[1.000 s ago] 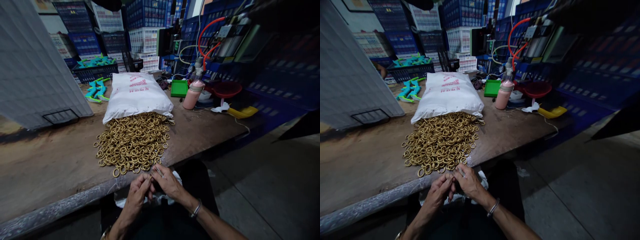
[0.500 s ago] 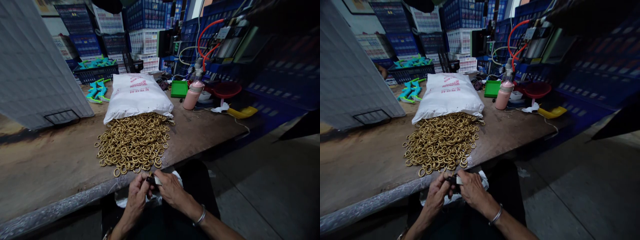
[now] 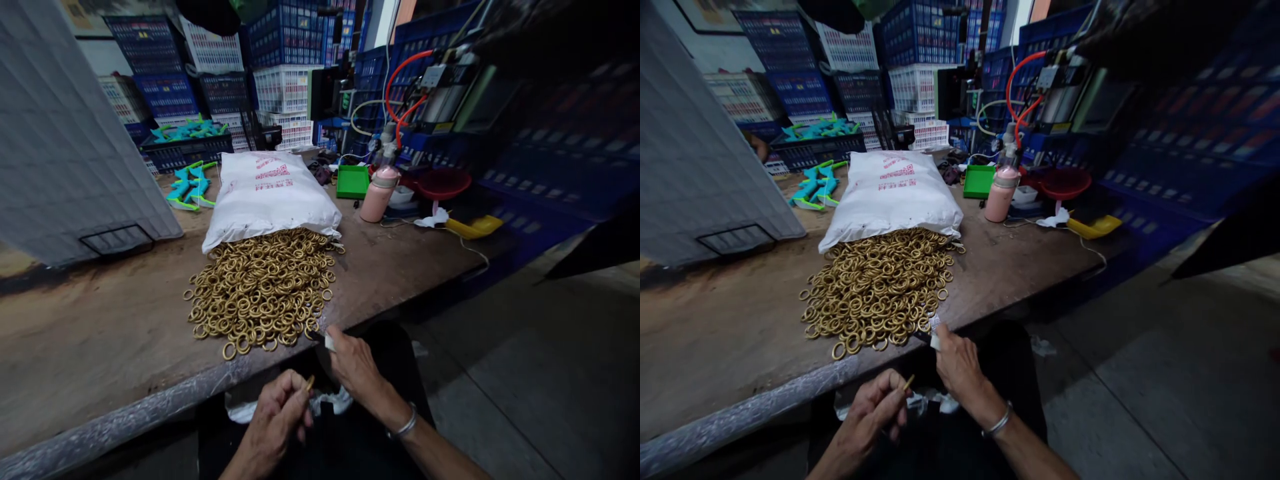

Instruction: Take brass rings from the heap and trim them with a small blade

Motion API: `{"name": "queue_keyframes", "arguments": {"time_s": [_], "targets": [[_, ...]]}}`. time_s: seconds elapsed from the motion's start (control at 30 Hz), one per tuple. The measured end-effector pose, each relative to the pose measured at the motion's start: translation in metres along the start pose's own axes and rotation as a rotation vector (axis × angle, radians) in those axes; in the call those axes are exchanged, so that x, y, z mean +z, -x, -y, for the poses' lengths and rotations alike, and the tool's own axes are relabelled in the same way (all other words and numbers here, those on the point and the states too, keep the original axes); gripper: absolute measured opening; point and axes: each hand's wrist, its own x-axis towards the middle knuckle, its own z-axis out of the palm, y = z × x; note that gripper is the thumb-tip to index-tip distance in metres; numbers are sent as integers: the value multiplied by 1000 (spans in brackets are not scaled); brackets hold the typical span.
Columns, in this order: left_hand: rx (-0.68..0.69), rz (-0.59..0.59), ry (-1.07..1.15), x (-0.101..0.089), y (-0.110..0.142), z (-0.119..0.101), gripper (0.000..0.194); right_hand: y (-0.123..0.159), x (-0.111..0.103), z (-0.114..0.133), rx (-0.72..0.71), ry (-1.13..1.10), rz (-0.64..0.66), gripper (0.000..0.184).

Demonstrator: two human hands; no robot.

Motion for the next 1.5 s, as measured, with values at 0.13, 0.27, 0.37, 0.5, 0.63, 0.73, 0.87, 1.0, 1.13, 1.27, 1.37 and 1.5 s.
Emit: {"name": "queue_keyframes", "arguments": {"time_s": [0.13, 0.27, 0.37, 0.5, 0.63, 0.73, 0.87, 1.0, 1.13, 1.27, 1.37, 1.5], "targets": [[-74, -1, 195, -5, -11, 16, 37, -11, 0, 2, -11, -32, -116, 19], [-125, -74, 375, -7, -19, 22, 35, -19, 14, 6, -14, -1, -136, 19], [-160, -17, 510, -4, -18, 19, 28, -22, 24, 3, -26, 45, -162, 24], [-185, 46, 630, -2, -19, 20, 24, -25, 29, -3, -49, 63, -187, 29], [-167, -3, 677, -1, -25, 17, 29, -31, 22, -4, -46, -65, -171, 29], [-76, -91, 600, -1, -27, 8, 27, -33, 8, 0, -61, -301, -133, 14], [69, -275, 345, 0, -27, -4, 30, -25, -11, 11, -115, -661, -10, 21], [80, -369, 141, -1, -26, -8, 39, -14, -17, 19, -91, -893, 208, 27], [83, -352, 106, -4, -23, -6, 32, -11, -8, 21, -48, -1001, 244, 28], [43, -308, 112, -6, -23, -2, 35, -11, 0, 22, -28, -973, 206, 26], [22, -268, 128, -6, -23, 0, 36, -12, 0, 25, -19, -913, 168, 26], [10, -264, 106, -6, -22, 1, 35, -15, -3, 31, -7, -808, 124, 25]]}}
